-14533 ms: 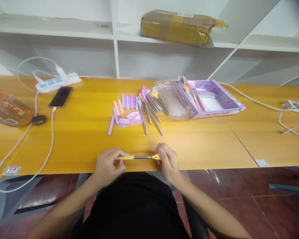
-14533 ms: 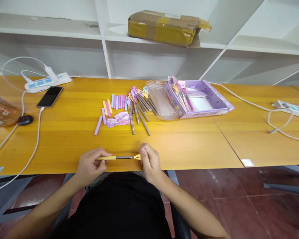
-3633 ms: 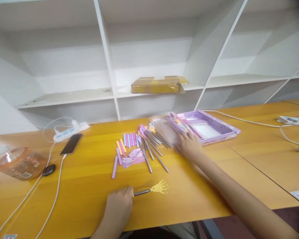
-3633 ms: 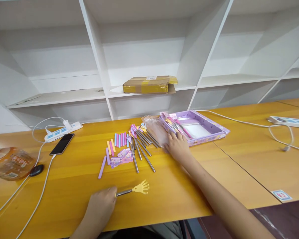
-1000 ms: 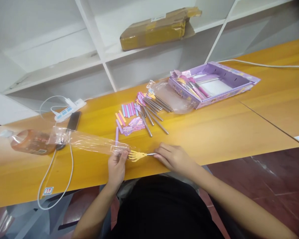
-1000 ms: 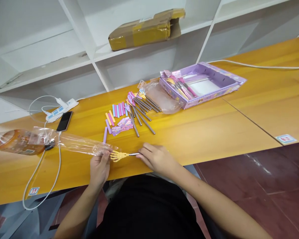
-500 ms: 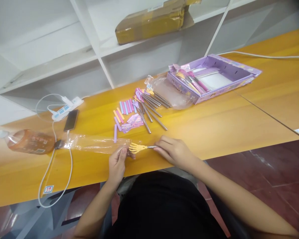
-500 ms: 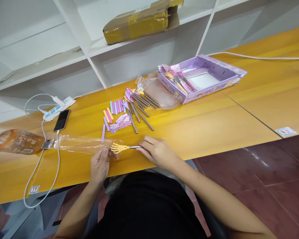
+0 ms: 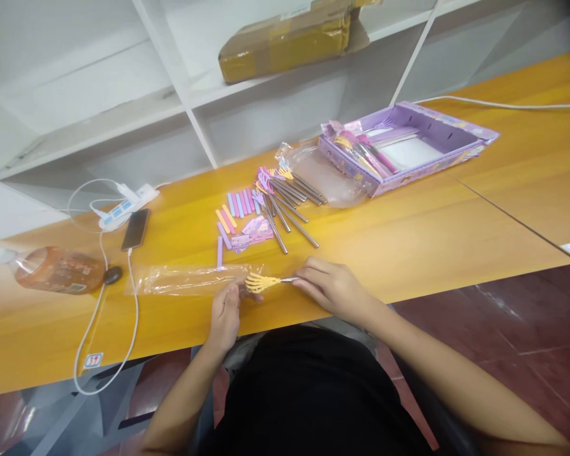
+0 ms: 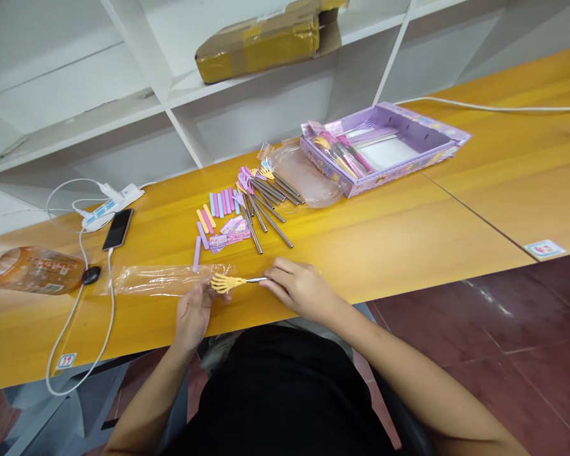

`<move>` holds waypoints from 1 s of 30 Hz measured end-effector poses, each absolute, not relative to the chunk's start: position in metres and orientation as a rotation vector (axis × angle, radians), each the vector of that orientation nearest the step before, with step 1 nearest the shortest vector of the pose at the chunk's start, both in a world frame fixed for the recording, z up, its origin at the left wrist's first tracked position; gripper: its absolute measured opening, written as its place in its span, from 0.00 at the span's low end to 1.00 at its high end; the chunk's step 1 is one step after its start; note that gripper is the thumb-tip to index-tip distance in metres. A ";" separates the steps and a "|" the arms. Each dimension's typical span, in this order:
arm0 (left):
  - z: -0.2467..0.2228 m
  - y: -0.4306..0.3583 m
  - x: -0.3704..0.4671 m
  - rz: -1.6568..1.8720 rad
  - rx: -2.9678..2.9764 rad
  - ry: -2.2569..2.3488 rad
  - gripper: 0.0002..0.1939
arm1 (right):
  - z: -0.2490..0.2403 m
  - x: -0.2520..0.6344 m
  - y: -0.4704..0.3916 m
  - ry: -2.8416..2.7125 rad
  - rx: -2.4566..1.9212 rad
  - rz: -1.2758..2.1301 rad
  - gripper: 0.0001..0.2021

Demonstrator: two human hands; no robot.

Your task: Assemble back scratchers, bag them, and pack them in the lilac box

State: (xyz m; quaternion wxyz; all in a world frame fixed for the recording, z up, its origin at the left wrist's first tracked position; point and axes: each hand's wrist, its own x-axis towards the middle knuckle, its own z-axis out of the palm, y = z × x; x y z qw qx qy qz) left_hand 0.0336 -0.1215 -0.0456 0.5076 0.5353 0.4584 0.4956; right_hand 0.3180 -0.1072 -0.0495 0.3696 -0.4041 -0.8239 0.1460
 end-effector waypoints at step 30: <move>-0.031 -0.122 0.032 0.978 1.631 0.983 0.35 | -0.042 0.322 -0.107 -2.005 -0.975 0.553 0.17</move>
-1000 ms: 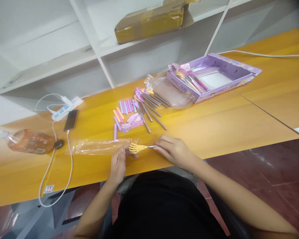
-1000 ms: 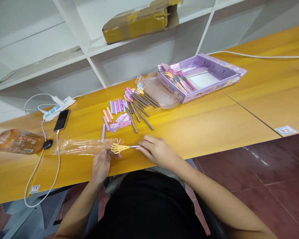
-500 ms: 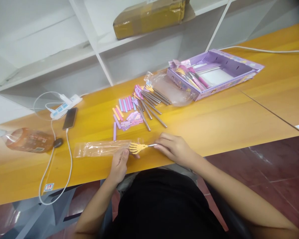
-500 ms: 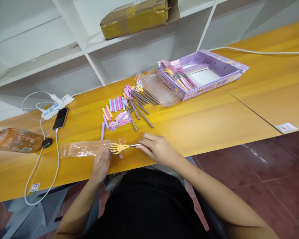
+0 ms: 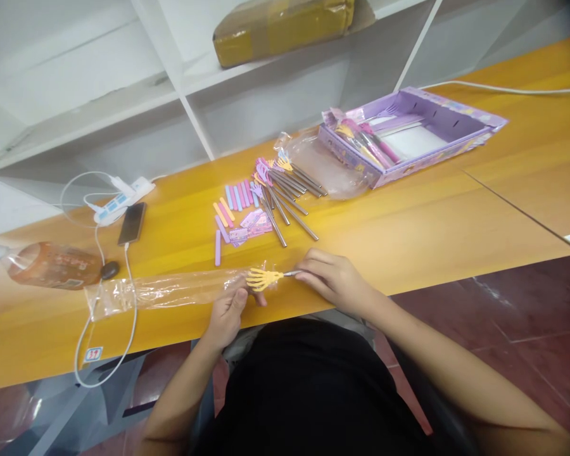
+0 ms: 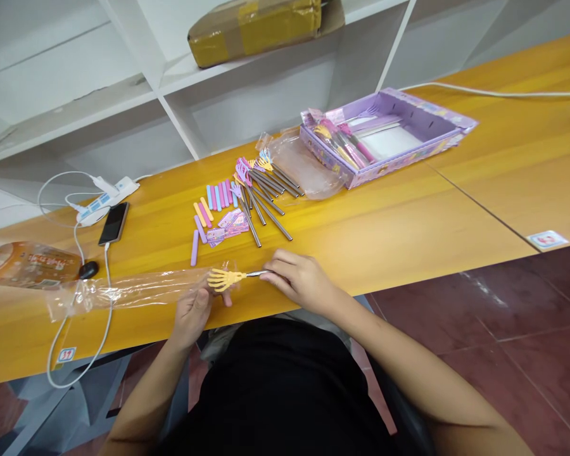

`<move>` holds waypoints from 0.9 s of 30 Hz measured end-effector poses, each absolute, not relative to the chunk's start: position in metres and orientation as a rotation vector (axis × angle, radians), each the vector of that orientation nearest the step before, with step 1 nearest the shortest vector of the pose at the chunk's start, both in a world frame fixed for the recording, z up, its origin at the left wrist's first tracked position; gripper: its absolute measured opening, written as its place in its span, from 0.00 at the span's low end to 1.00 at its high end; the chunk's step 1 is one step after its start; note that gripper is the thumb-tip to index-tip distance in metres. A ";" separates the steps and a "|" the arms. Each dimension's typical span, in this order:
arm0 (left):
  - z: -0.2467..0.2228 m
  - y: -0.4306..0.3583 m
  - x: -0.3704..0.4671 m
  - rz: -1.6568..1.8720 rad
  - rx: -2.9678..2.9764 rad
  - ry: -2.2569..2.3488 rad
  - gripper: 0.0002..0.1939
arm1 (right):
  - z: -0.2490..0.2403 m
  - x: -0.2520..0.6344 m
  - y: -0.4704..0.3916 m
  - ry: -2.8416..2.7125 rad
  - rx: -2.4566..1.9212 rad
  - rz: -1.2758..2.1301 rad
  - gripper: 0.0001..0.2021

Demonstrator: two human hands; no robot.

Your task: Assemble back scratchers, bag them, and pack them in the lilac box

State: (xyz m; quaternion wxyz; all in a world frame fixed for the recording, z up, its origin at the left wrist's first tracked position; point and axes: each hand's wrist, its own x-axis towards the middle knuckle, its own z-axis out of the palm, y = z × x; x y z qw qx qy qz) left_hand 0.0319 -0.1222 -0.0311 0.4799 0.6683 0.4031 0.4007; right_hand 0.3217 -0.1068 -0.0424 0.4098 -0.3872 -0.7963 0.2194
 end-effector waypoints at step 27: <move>-0.039 -0.129 0.035 1.205 1.673 1.167 0.24 | -0.030 0.304 -0.122 -2.192 -1.033 0.591 0.16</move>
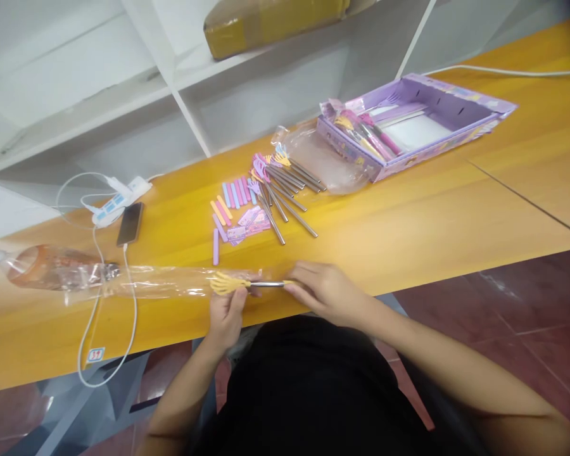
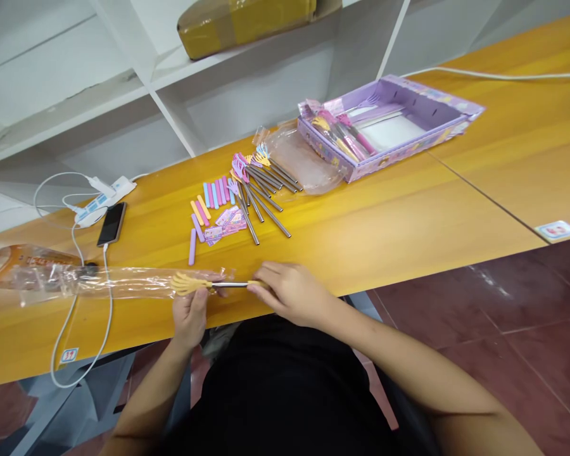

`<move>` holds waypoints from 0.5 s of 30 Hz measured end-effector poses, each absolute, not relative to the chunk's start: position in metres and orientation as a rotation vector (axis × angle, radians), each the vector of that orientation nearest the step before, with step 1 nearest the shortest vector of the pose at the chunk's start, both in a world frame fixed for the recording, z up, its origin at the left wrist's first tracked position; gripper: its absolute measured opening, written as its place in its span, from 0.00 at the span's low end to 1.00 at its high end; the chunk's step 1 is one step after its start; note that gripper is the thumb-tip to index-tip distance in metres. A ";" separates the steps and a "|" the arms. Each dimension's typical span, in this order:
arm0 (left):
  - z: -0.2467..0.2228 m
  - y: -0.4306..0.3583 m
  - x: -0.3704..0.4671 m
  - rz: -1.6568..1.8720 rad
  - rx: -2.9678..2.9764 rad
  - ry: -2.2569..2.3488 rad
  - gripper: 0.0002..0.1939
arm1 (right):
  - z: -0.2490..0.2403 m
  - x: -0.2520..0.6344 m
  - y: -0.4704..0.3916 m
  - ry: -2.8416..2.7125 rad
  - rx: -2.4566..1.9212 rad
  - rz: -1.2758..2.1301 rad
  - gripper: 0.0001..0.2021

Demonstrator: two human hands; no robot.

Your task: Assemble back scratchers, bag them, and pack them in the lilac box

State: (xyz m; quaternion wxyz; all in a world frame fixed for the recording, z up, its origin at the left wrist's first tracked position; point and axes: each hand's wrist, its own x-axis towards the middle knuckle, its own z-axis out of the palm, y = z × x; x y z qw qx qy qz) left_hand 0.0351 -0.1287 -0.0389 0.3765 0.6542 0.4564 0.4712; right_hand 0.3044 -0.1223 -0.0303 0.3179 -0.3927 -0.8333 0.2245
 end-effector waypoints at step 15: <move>-0.028 -0.126 0.040 0.774 1.929 1.166 0.22 | -0.034 0.306 -0.117 -2.289 -0.961 0.907 0.23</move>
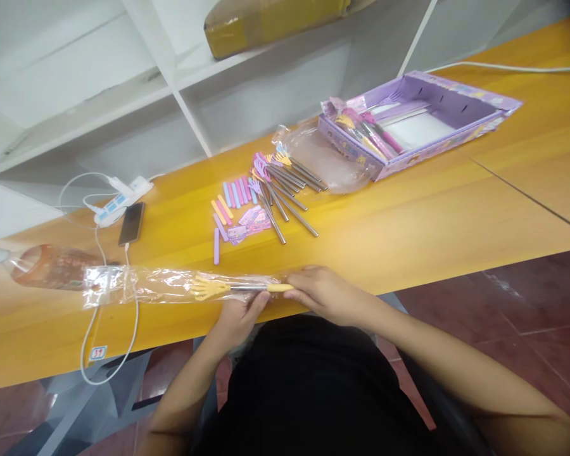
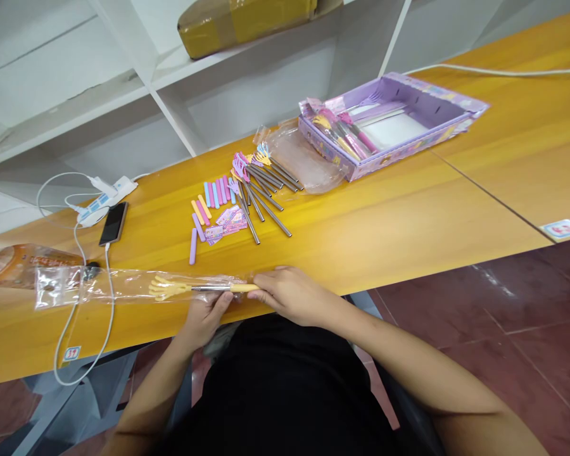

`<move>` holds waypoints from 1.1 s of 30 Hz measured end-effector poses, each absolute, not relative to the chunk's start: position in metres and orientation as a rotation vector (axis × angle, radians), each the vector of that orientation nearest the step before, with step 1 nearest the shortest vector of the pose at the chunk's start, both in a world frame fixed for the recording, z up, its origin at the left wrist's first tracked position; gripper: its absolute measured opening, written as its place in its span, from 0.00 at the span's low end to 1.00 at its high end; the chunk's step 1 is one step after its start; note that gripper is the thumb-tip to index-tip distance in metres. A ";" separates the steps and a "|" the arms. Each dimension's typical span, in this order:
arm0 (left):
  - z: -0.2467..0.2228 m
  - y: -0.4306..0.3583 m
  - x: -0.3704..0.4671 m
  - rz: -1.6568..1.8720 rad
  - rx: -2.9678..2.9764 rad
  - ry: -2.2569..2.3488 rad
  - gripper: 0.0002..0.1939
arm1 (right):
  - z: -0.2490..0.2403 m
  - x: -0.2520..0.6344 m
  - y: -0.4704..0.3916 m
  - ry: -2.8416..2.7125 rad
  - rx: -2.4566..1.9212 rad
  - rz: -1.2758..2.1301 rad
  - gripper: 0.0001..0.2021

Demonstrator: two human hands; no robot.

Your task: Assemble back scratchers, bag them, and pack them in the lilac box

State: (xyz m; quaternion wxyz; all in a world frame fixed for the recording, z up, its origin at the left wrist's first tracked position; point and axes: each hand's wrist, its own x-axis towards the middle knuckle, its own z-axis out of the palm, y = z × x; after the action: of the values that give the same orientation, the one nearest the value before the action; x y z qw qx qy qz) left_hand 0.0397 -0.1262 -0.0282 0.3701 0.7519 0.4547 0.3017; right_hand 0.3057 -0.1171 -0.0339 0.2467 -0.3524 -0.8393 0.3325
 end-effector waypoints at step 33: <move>-0.031 -0.124 0.040 1.092 1.477 1.097 0.27 | -0.036 0.318 -0.105 -2.293 -0.707 1.020 0.21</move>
State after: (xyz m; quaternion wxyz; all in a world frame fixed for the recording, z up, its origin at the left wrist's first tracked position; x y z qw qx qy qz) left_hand 0.0403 -0.1243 -0.0309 0.4804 0.6055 0.4497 0.4476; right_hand 0.3183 -0.1048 -0.0362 0.2639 -0.2614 -0.8483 0.3774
